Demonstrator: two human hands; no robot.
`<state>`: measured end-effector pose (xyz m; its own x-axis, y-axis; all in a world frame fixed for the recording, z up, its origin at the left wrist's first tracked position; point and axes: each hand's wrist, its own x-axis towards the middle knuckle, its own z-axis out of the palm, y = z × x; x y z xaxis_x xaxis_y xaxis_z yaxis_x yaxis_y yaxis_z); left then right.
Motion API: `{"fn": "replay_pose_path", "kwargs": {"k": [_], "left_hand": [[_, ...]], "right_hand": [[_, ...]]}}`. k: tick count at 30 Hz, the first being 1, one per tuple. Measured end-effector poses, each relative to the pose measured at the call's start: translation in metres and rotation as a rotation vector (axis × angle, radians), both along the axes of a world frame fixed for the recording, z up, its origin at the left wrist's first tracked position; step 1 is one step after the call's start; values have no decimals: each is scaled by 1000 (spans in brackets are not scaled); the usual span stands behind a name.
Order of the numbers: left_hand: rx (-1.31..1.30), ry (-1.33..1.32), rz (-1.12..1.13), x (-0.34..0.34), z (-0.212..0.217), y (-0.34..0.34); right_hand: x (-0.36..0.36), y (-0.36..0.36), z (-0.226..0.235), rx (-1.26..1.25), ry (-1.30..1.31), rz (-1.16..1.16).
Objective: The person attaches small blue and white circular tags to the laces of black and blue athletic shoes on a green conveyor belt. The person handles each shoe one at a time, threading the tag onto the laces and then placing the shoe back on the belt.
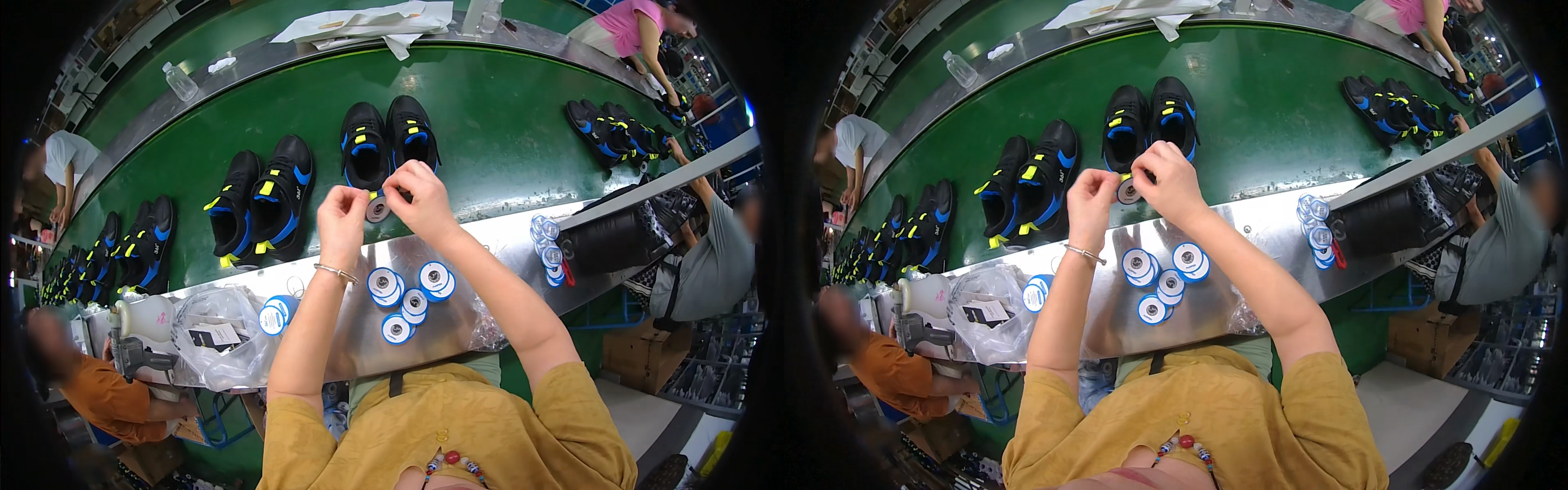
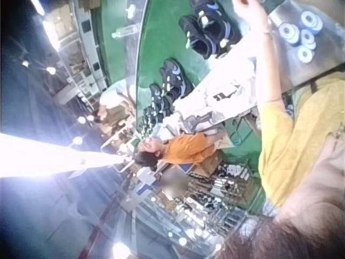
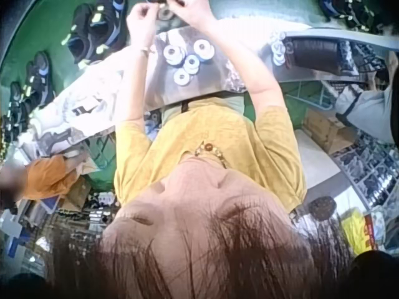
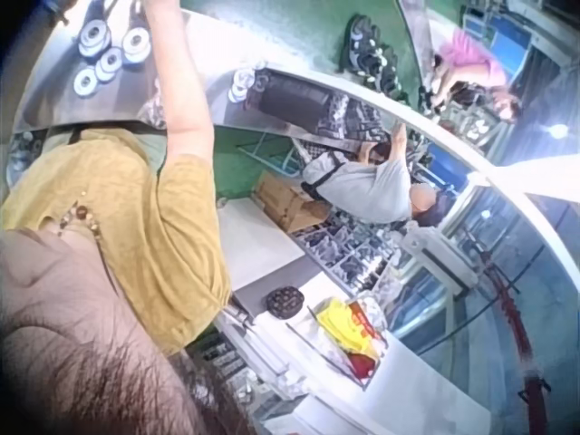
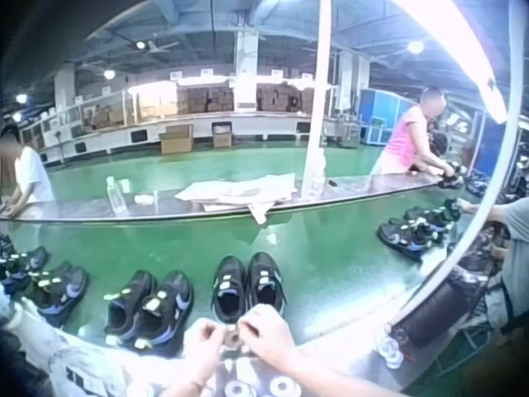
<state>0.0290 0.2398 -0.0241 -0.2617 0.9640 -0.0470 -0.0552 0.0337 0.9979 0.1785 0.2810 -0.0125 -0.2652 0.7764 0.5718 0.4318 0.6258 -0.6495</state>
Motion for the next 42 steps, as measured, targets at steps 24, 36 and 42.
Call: {"fn": "replay_pose_path", "kwargs": {"k": [24, 36, 42], "left_hand": [[-35, -151, -296, -33, 5, 5], [-54, -98, -303, -39, 14, 3], [-30, -122, -312, -43, 20, -3]], "right_hand": [[-7, 16, -5, -800, 239, 395], [-17, 21, -12, -583, 210, 425], [-28, 13, -3, -611, 295, 462]]}}
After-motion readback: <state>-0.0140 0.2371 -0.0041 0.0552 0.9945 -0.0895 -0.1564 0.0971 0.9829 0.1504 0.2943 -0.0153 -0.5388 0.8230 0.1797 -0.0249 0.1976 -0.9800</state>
